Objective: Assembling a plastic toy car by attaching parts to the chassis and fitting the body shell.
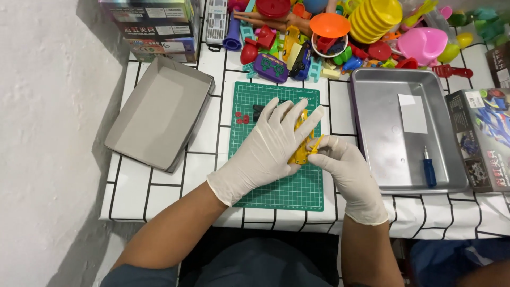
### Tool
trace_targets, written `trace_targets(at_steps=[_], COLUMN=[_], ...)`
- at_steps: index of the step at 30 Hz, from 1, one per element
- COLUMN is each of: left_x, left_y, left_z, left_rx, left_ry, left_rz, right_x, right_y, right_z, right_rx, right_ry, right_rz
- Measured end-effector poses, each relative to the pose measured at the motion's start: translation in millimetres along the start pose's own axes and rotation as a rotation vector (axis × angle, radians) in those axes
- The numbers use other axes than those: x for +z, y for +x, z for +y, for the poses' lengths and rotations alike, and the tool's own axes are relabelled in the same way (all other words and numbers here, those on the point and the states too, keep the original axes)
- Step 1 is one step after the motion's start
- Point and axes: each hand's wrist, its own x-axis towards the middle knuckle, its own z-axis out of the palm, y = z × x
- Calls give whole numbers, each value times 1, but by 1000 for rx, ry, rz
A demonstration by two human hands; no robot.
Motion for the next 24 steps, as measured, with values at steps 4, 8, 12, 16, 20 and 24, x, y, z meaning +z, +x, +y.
trace_targets(at_steps=[4, 8, 12, 16, 20, 24], left_x=[-10, -7, -8, 25, 25, 22], left_y=[-10, -31, -49, -46, -44, -43], left_z=[0, -5, 9, 3, 5, 2], left_rx=[11, 27, -368, -524, -710, -792], left_ry=[12, -61, -1062, -1465, -1546, -1567], left_rz=[11, 250, 375, 288, 303, 402], right_x=[8, 8, 18, 17, 25, 16], right_y=[-5, -10, -6, 1, 1, 3], right_z=[12, 21, 24, 40, 33, 39], right_rx=[-12, -85, -142, -117, -191, -282], right_ry=[76, 253, 245, 212, 149, 75], right_rz=[49, 63, 147, 117, 82, 117])
